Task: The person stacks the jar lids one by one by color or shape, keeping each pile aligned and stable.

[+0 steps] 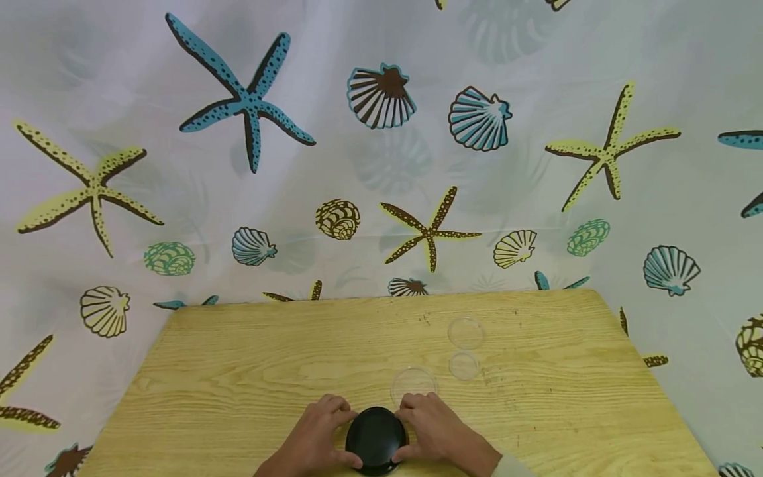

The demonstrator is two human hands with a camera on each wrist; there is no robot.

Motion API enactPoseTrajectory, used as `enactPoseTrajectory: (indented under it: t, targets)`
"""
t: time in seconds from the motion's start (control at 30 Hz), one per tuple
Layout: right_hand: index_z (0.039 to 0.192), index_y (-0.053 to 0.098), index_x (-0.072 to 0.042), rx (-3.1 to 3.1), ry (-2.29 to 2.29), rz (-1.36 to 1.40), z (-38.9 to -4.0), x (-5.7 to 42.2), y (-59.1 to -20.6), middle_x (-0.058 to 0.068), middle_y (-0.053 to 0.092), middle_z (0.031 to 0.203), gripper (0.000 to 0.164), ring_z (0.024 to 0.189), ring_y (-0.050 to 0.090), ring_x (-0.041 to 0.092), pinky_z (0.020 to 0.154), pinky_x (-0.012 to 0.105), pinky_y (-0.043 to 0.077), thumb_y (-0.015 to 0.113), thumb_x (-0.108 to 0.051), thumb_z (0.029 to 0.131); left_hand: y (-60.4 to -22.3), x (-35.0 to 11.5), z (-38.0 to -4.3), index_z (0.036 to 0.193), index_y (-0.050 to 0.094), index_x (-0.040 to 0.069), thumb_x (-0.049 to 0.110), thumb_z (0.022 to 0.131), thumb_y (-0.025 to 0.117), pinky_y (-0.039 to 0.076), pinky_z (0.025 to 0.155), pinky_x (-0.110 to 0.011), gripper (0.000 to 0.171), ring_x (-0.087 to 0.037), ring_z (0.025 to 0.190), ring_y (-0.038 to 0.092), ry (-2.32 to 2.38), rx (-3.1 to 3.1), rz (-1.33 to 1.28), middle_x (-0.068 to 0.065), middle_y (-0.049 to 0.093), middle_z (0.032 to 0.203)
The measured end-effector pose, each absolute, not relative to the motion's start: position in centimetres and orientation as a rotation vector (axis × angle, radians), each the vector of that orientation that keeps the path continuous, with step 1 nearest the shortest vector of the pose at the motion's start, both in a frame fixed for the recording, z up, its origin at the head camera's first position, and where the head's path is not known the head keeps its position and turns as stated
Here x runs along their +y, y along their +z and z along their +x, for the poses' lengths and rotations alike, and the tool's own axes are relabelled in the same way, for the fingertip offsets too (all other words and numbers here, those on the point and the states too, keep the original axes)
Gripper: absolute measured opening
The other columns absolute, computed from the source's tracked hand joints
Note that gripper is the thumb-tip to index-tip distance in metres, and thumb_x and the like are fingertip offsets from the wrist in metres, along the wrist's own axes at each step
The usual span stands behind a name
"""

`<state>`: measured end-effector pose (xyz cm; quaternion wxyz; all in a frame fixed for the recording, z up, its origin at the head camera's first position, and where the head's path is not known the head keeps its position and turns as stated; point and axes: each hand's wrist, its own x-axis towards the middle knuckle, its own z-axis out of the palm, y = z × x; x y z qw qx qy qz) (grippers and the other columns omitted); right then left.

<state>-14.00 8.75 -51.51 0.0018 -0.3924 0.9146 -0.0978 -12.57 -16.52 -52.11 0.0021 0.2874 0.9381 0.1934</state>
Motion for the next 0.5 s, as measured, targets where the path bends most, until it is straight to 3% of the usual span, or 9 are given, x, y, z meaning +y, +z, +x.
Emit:
enactPoseTrajectory:
  t: [0.5]
  targets:
    - [0.109, 0.071, -0.014, 2.831, -0.305, -1.224, -14.07, 8.56, -51.67, -0.008, 0.057, 0.095, 0.061, 0.08, 0.052, 0.004, 0.068, 0.018, 0.036, 0.07, -0.063, 0.073, -52.08, -16.49, -12.55, 0.104, 0.071, 0.013, 0.064, 0.063, 0.076, 0.041, 0.07, -0.031, 0.065, -0.012, 0.092, 0.051, 0.572, 2.922, 0.906, 0.008, 0.055, 0.096]
